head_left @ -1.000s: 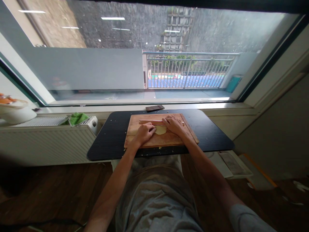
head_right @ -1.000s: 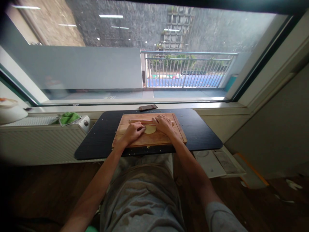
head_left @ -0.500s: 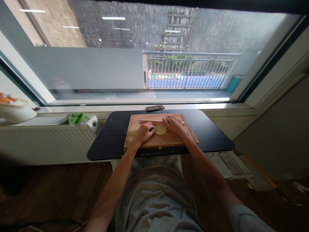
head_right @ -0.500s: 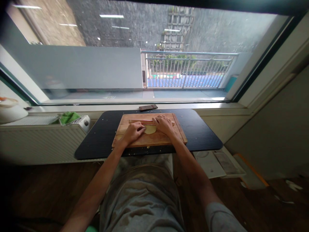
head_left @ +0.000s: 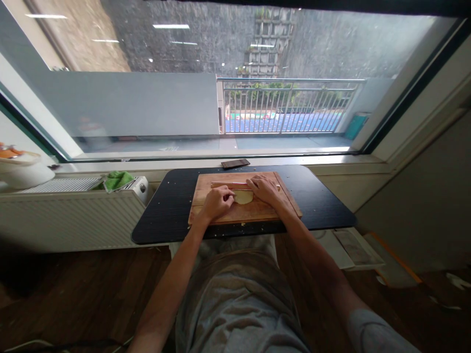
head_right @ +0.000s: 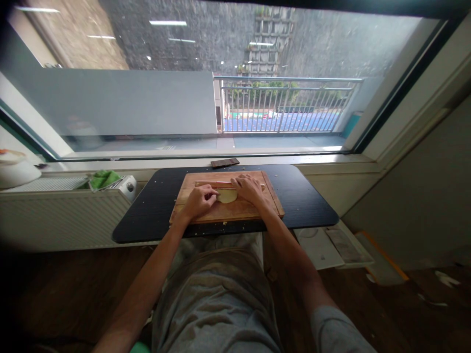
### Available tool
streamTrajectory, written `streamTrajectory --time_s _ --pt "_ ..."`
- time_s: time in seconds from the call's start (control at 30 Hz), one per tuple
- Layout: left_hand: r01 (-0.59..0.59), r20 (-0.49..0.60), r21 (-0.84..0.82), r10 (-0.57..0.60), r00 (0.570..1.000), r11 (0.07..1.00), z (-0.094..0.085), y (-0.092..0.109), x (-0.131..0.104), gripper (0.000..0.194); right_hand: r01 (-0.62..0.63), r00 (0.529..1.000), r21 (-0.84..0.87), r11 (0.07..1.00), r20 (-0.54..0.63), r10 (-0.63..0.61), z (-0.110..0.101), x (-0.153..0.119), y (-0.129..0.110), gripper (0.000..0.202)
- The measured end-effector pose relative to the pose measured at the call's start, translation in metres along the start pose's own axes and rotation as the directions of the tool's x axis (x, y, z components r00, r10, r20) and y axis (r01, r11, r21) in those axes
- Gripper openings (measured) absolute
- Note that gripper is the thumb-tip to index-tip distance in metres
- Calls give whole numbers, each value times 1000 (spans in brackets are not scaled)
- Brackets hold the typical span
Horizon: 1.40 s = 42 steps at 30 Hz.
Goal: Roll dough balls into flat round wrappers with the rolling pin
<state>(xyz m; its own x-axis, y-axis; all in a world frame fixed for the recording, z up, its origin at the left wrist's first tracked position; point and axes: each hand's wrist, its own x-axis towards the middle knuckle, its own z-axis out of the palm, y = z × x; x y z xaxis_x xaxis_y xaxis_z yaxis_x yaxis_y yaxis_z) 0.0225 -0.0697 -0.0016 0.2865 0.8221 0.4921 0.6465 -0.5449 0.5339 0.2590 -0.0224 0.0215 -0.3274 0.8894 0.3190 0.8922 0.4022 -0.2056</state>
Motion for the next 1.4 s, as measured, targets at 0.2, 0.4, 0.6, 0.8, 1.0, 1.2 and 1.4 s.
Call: streamTrajectory --time_s 0.2,0.4,0.6,0.8,1.0,1.2,1.4 --pt "-35 9 -8 36 999 999 1 -3 0 23 17 1000 17 1000 -5 -17 -1 -1 0 44" --pt "-44 14 8 44 999 999 1 -3 -1 24 -2 1000 21 1000 -5 2 -1 -1 -1 44" --pt "-46 52 62 43 998 997 -1 -1 -1 25 -15 1000 21 1000 -5 15 1 -1 0 42" --pt "-19 98 124 7 995 992 -1 1 -1 27 -41 999 23 999 -25 41 3 -2 1 42" --pt "29 93 143 -43 995 989 0 4 0 25 -22 999 -25 999 25 23 -1 0 -1 46" --pt "64 64 135 -73 995 989 -2 6 0 27 -28 999 -19 999 24 28 -6 -2 -4 47" --pt "62 117 204 -87 989 977 -1 6 -1 31 -5 1000 7 1000 3 5 -3 -1 0 43"
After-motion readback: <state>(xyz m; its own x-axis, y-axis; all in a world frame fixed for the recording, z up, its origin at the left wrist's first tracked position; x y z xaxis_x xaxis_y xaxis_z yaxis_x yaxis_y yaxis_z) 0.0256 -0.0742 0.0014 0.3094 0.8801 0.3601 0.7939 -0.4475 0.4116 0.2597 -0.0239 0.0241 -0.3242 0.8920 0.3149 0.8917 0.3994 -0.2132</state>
